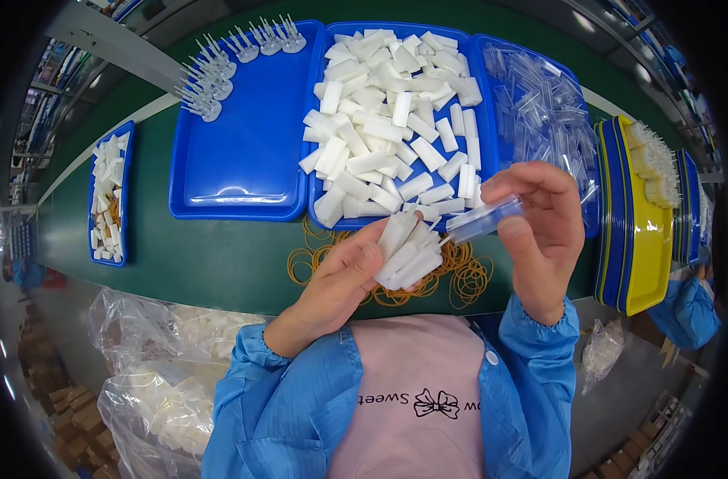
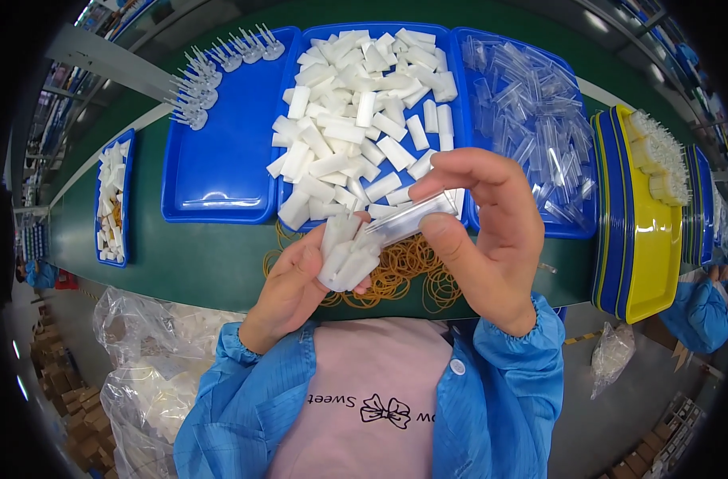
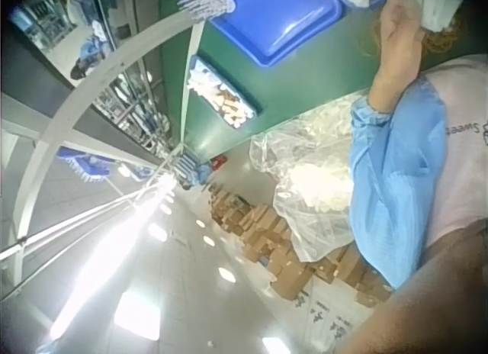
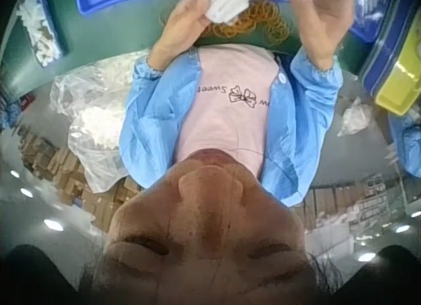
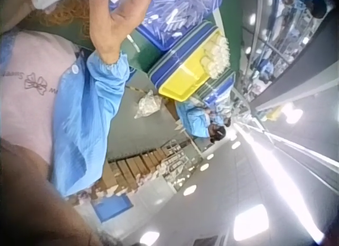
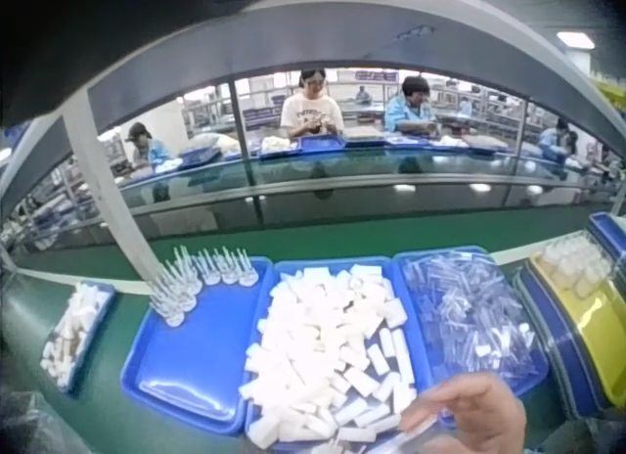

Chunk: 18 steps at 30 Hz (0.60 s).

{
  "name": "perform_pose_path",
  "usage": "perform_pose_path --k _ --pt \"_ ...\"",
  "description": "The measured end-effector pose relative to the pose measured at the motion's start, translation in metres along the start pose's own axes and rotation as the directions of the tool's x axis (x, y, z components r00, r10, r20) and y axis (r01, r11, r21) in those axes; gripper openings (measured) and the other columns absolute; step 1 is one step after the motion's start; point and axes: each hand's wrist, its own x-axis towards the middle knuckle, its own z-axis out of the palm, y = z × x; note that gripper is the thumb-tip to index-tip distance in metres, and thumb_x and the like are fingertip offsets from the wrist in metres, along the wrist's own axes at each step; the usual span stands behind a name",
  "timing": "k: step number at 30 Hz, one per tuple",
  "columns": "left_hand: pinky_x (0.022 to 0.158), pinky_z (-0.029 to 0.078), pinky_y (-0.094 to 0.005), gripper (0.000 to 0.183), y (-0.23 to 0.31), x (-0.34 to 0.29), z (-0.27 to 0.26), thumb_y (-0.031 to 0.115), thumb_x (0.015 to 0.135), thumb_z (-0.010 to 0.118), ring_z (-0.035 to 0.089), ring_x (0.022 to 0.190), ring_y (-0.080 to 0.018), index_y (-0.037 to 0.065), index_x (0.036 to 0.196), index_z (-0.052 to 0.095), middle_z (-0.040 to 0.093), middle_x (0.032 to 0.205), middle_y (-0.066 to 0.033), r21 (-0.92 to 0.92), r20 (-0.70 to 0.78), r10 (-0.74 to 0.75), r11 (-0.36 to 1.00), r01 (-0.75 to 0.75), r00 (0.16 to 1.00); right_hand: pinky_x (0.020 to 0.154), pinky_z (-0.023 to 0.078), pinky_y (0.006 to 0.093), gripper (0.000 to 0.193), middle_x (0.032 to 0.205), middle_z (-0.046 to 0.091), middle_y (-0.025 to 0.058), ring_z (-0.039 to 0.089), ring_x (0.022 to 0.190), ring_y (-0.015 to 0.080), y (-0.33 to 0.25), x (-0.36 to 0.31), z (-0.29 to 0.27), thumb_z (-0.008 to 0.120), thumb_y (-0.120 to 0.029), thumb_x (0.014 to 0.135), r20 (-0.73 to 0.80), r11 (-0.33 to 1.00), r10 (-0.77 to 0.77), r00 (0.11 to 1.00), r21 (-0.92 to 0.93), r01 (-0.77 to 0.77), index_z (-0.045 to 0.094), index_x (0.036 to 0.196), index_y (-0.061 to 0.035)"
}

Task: The person fits clear plastic sleeves over white components by hand, bundles the parts together, secures them with a rubber band, and aligns the components using tweezers.

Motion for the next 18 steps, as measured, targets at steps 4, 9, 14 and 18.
perform_pose_path --k 4,9,14,18 --pt "0.094 0.040 -0.0316 0.063 -0.004 0.001 -0.006 0.043 0.093 0.043 0.049 0.113 -0.0194 0.000 0.137 0.030 0.047 0.127 -0.0110 -0.077 0.071 -0.027 0.997 0.033 0.997 0.087 0.041 0.0292 0.040 0.096 0.060 0.0101 0.056 0.093 0.0155 0.004 0.000 -0.001 0.065 -0.008 0.079 0.027 0.999 0.027 0.999 -0.021 -0.027 0.048 0.114 0.0011" --pt "0.088 0.044 -0.0306 0.062 -0.007 0.003 0.002 0.044 0.093 0.042 0.052 0.109 -0.0183 0.003 0.138 0.029 0.045 0.128 -0.0109 0.081 -0.009 0.046 0.996 -0.045 0.999 0.083 0.043 0.0288 0.035 0.094 0.060 0.0085 0.058 0.090 0.0149 0.009 -0.001 0.006 0.064 -0.003 0.078 0.149 0.998 0.051 0.988 -0.046 -0.045 0.052 0.111 0.0004" --pt "0.077 0.050 -0.0322 0.068 -0.005 0.004 0.005 0.048 0.090 0.044 0.056 0.102 -0.0205 0.003 0.138 0.025 0.048 0.125 -0.0114 0.064 -0.066 -0.003 0.998 0.007 0.998 0.079 0.044 0.0273 0.029 0.089 0.061 0.0075 0.058 0.086 0.0141 0.010 -0.001 0.001 0.067 -0.005 0.077 0.162 0.997 0.080 0.983 -0.025 -0.077 0.058 0.103 0.0004" --pt "0.081 0.049 -0.0308 0.060 -0.005 0.005 0.004 0.042 0.094 0.041 0.052 0.108 -0.0178 0.005 0.139 0.027 0.047 0.126 -0.0088 -0.014 -0.050 -0.024 1.000 0.023 0.998 0.073 0.046 0.0257 0.027 0.086 0.061 0.0084 0.059 0.080 0.0146 0.008 -0.003 0.002 0.070 -0.005 0.073 0.143 0.997 0.074 0.987 -0.031 -0.070 0.060 0.097 0.0006"
